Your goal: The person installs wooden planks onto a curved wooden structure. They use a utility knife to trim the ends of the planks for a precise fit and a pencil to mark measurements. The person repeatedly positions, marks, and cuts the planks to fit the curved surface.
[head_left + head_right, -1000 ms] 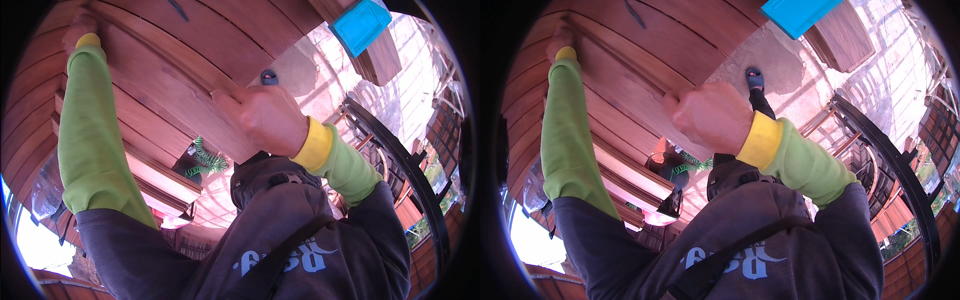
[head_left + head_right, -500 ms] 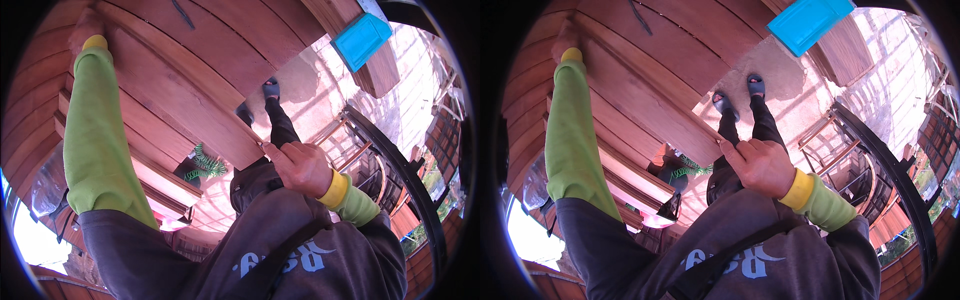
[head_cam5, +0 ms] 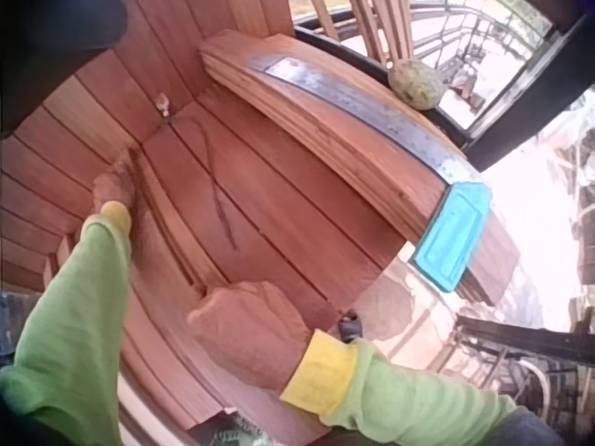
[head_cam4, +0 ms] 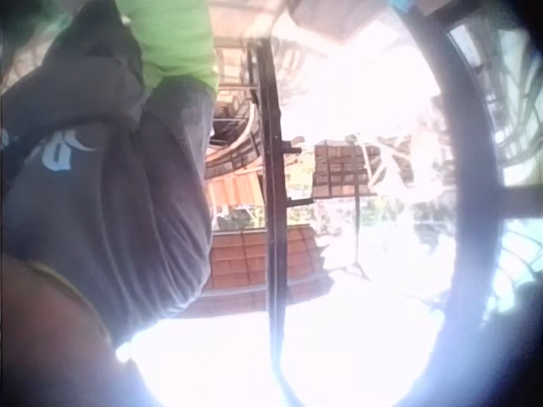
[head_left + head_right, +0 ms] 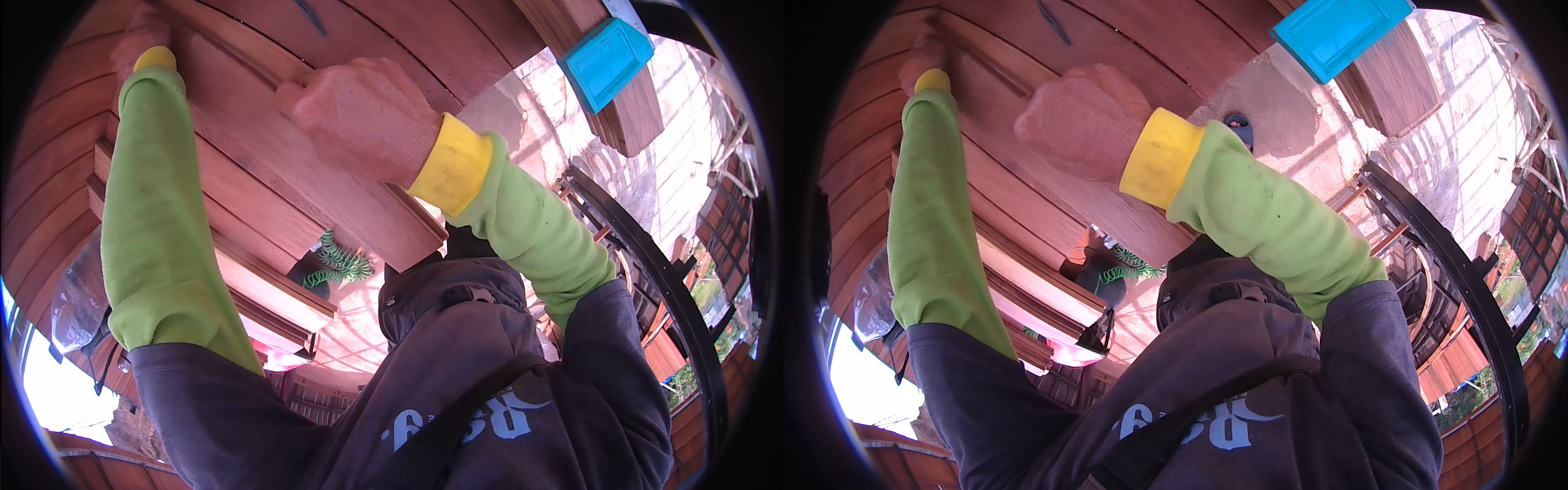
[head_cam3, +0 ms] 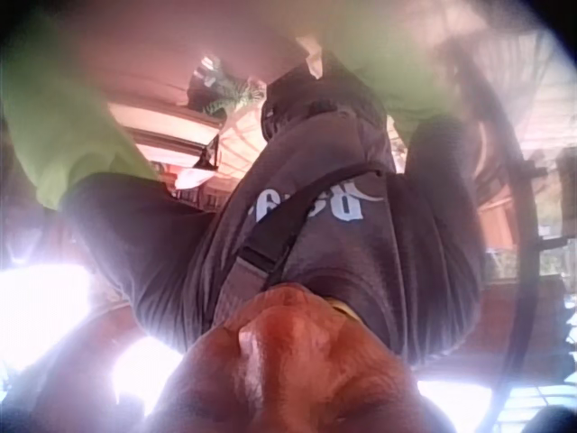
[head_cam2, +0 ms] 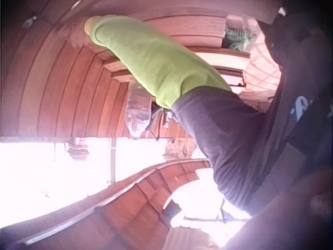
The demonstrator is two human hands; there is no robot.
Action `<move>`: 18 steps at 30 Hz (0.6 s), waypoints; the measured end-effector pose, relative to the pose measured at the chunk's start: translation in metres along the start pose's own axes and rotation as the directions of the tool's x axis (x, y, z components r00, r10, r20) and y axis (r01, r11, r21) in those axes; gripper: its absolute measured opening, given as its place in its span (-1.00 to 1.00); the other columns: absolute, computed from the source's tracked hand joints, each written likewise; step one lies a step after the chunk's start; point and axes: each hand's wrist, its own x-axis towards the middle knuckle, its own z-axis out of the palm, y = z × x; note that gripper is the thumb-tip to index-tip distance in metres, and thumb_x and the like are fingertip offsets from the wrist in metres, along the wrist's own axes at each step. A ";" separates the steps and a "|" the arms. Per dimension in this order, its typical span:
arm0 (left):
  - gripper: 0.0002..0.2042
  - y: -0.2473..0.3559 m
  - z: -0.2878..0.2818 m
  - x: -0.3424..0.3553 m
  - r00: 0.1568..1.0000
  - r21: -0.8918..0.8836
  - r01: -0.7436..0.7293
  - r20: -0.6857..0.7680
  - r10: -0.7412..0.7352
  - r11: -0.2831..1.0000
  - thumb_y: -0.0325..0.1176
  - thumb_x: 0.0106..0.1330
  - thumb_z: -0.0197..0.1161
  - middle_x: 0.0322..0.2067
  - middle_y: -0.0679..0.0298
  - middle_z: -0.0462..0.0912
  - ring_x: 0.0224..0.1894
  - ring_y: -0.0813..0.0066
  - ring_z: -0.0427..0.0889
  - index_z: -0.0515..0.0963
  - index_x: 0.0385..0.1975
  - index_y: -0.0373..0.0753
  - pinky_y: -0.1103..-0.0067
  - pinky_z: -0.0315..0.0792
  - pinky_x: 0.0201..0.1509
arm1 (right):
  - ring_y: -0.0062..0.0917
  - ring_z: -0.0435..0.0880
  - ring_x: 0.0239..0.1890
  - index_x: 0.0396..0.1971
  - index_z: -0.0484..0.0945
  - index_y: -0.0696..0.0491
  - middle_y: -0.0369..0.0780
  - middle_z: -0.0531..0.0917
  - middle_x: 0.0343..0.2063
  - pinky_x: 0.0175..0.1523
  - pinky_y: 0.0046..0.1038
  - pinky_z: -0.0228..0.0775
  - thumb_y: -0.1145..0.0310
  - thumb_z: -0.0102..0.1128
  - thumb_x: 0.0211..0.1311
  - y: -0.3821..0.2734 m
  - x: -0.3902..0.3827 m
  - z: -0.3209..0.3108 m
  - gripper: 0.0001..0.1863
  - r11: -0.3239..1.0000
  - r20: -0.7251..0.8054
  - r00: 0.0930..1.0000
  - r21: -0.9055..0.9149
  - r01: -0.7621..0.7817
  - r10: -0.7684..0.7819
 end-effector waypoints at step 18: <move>-0.34 -0.009 -0.050 -0.028 0.844 -0.055 -0.453 0.295 0.448 0.890 0.15 0.28 -0.04 0.17 -0.07 0.35 0.16 -0.08 0.40 0.25 0.23 -0.22 0.25 0.36 0.15 | -0.52 0.43 -0.64 -0.04 0.50 0.21 -0.32 0.36 -0.66 -0.57 -0.45 0.35 0.50 0.17 -0.24 -0.033 -0.188 -0.029 -0.43 0.985 0.022 0.992 0.120 -0.126 0.124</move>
